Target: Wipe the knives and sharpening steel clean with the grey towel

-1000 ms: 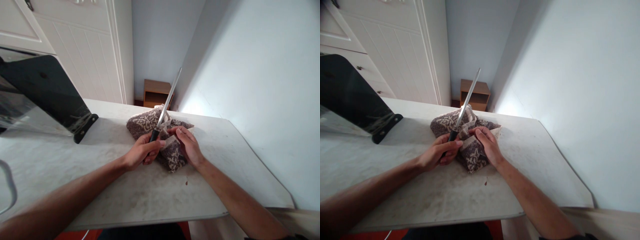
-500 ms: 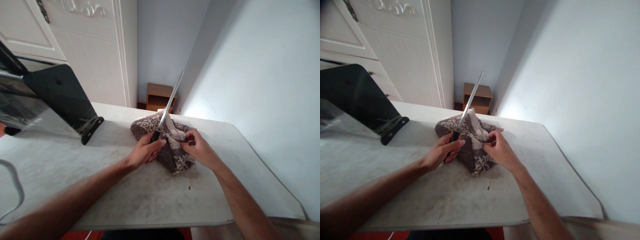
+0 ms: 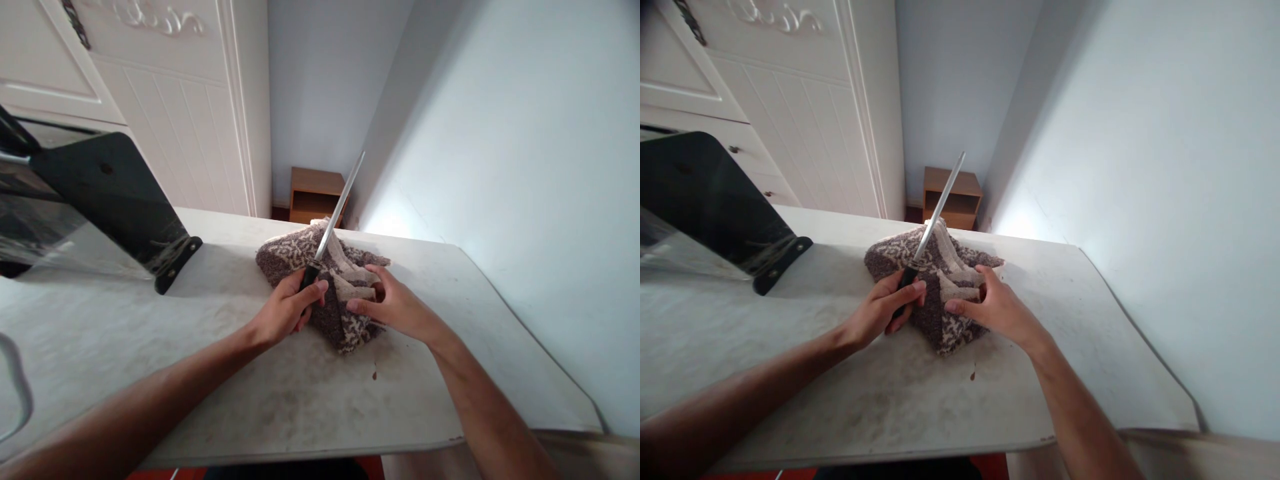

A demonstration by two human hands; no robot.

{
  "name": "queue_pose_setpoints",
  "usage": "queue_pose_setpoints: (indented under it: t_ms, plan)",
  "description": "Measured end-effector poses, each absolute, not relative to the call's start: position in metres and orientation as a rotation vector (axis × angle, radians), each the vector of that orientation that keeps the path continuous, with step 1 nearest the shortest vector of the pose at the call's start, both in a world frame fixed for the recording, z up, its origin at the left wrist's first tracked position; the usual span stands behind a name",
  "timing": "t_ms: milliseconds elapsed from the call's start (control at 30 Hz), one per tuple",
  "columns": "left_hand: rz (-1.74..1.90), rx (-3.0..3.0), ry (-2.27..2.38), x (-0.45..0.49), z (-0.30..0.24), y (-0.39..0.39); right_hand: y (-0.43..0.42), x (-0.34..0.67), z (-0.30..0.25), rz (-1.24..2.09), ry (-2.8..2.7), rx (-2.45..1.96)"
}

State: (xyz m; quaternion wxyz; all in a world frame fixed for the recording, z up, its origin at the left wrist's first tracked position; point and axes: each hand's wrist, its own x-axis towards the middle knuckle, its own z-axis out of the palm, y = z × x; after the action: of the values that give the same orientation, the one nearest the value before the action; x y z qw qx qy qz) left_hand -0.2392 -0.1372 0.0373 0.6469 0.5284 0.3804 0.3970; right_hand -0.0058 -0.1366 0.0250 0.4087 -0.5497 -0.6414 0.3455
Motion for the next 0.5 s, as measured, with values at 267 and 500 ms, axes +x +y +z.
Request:
queue_pose_setpoints:
  t_ms: [267, 500]
  plan:
    - [0.835, 1.221, 0.957, -0.24, 0.039, -0.137, -0.14, -0.021, 0.032, 0.901, -1.782, -1.432]
    - [0.824, 1.269, 0.887, -0.241, 0.035, -0.137, -0.14, -0.038, 0.044, 1.221, -1.405, -1.137]
